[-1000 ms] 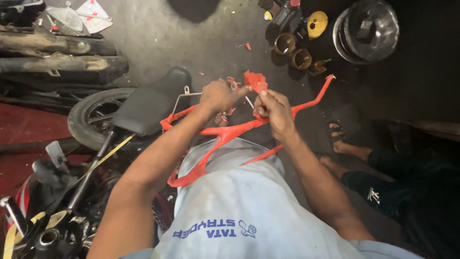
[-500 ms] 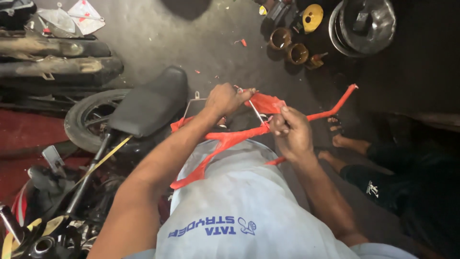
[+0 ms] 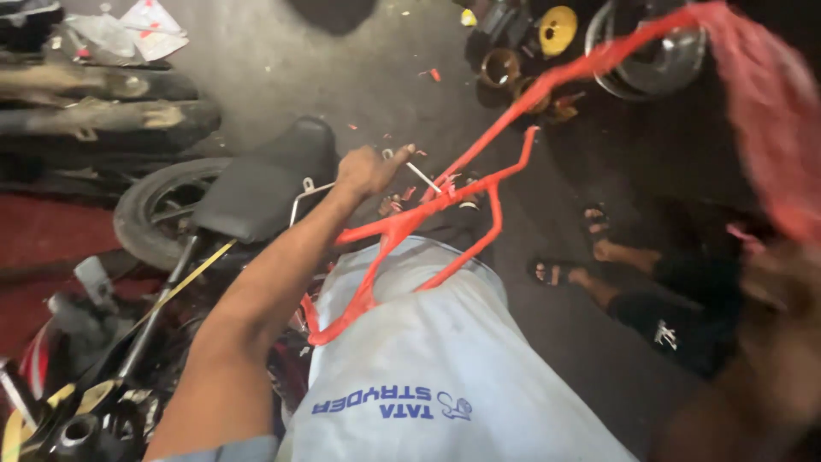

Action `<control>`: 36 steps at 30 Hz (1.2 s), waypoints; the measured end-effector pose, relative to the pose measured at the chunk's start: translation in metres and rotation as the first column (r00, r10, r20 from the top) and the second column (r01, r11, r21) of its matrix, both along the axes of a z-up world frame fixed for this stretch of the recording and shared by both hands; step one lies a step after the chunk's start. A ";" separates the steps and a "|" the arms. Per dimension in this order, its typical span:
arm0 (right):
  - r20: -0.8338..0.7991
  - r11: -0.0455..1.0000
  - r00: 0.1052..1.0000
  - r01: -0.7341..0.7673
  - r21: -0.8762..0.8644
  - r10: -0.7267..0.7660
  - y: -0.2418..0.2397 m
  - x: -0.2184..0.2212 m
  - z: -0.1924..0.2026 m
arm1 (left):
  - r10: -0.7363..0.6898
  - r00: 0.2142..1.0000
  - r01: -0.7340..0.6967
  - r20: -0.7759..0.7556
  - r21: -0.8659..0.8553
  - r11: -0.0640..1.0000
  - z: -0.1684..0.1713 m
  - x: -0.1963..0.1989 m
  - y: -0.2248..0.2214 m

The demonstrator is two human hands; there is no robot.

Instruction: Manually wrapping a red plastic motorcycle frame part with red adhesive tape or film.

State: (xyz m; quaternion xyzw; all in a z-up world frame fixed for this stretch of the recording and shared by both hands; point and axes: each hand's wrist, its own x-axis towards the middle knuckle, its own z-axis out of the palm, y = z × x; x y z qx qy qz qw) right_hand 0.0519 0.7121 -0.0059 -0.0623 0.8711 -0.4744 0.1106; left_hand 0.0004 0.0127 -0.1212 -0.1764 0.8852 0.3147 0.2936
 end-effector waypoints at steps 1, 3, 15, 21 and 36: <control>-0.016 0.962 0.986 -0.157 0.222 0.164 -0.028 -0.013 0.002 | -0.021 1.000 0.021 -0.012 -0.008 1.000 -0.003 0.001 -0.003; 0.011 0.783 0.963 -0.224 0.580 0.268 -0.141 -0.042 -0.031 | 0.036 0.999 -0.036 -0.024 0.031 0.999 0.009 -0.001 -0.004; -0.169 0.947 0.982 -0.027 0.320 0.085 -0.378 -0.029 0.029 | 0.004 0.990 0.000 -0.140 0.033 0.999 0.068 -0.031 0.014; -0.212 0.777 0.748 -0.592 0.216 0.629 -0.486 -0.024 0.064 | -0.102 0.991 0.098 -0.083 -0.047 0.994 0.079 -0.042 0.022; 0.049 0.809 0.816 -0.578 0.112 0.576 -0.449 -0.045 -0.022 | -0.052 0.996 0.055 -0.079 0.040 0.998 0.055 -0.005 -0.006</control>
